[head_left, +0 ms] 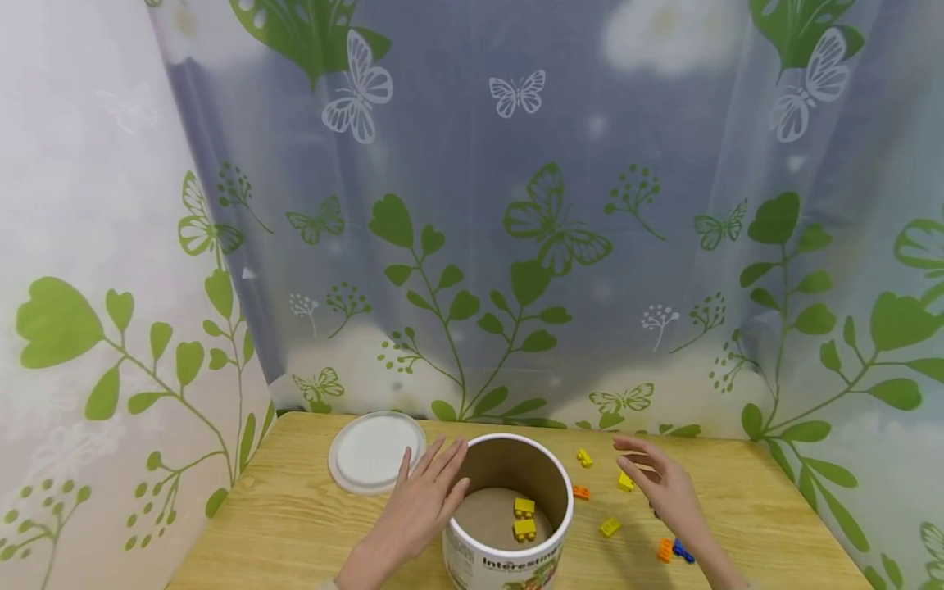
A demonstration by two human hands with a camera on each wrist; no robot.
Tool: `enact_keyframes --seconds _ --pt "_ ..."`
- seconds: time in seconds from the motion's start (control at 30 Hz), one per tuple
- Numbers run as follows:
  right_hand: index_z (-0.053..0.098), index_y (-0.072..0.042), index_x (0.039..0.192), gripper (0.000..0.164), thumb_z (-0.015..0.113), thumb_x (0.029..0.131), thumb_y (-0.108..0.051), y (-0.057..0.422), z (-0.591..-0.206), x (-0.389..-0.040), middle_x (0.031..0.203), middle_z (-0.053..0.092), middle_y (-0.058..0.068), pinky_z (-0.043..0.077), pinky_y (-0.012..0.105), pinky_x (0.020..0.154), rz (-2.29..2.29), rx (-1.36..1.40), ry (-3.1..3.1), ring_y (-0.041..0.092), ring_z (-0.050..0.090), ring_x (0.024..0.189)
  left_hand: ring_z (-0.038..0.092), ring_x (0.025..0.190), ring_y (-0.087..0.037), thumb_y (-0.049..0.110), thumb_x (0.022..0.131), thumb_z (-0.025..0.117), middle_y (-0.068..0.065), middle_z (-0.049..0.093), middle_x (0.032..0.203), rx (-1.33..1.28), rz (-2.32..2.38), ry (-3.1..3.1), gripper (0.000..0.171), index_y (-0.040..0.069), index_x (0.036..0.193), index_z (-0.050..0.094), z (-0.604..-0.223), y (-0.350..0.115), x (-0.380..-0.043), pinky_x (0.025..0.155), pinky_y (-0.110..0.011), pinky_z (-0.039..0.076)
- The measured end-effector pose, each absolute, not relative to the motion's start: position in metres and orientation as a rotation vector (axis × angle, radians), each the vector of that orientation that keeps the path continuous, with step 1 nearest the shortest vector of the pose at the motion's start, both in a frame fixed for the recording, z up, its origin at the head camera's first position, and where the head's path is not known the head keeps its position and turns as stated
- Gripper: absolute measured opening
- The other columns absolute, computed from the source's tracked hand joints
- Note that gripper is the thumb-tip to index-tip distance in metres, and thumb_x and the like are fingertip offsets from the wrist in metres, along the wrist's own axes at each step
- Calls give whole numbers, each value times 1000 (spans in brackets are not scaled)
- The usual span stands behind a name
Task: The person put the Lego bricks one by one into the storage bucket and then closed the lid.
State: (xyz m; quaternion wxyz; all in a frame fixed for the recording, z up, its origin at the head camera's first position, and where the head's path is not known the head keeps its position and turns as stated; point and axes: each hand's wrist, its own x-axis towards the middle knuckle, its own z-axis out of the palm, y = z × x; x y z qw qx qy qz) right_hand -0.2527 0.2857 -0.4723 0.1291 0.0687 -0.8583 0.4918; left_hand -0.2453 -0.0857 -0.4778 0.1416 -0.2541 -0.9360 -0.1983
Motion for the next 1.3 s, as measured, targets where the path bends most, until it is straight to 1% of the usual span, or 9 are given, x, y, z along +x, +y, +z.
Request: enact_keyframes --seconds 0.2,0.4,0.5,0.6,0.67,0.73,0.87,1.13,1.3 --pt "59 -9 141 45 58 104 -36 319 -482 -244 137 62 16 55 20 85 1380 60 -2571 -12 57 101 31 150 -32 39 109 41 -5 42 159 -723 -569 -2691 54 10 155 43 -480 -86 -246 116 -70 19" --pt "57 -6 143 52 59 103 -40 344 -492 -233 138 61 19 58 33 87 1338 -60 -2652 -10 58 98 29 151 -30 39 109 42 -4 41 160 -716 -563 -2700 54 12 156 42 -482 -86 -247 117 -69 18" --pt "56 -4 143 55 61 102 -40 353 -498 -230 139 60 21 58 37 88 1324 -126 -2695 -3 63 100 29 151 -30 37 109 44 -4 41 160 -719 -572 -2700 53 12 156 43 -482 -86 -247 117 -69 18" --pt "57 1 141 52 63 102 -32 360 -504 -229 137 61 24 59 39 87 1300 -161 -2725 16 69 104 28 152 -30 38 109 42 -4 41 160 -718 -575 -2709 54 12 156 42 -481 -85 -247 118 -68 17" --pt "57 4 140 49 65 101 -26 365 -509 -229 136 61 26 59 40 87 1285 -167 -2748 30 69 109 28 152 -30 38 109 42 -4 41 160 -715 -577 -2716 54 12 156 42 -481 -85 -247 118 -68 16" --pt "57 7 138 47 66 101 -21 369 -515 -229 134 61 28 59 41 87 1261 -166 -2780 37 67 111 28 152 -30 38 109 42 -3 40 161 -712 -580 -2722 54 12 156 42 -481 -85 -246 118 -68 16" --pt "60 7 135 44 69 97 -15 376 -526 -230 128 64 29 59 43 85 1214 -156 -2853 39 67 108 27 152 -30 38 109 42 -3 40 161 -714 -578 -2725 54 12 156 42 -480 -86 -246 118 -68 16" --pt "64 8 127 50 79 89 -21 379 -537 -232 122 66 27 59 46 80 1217 -154 -2955 39 68 101 28 152 -31 41 110 38 -4 40 161 -722 -570 -2711 55 11 156 42 -482 -86 -246 118 -68 17" --pt "67 8 122 46 81 86 -17 379 -539 -232 118 68 27 60 45 79 1174 -147 -2990 37 70 97 28 152 -31 44 110 36 -4 40 160 -729 -566 -2709 56 12 156 42 -481 -86 -247 117 -69 17"
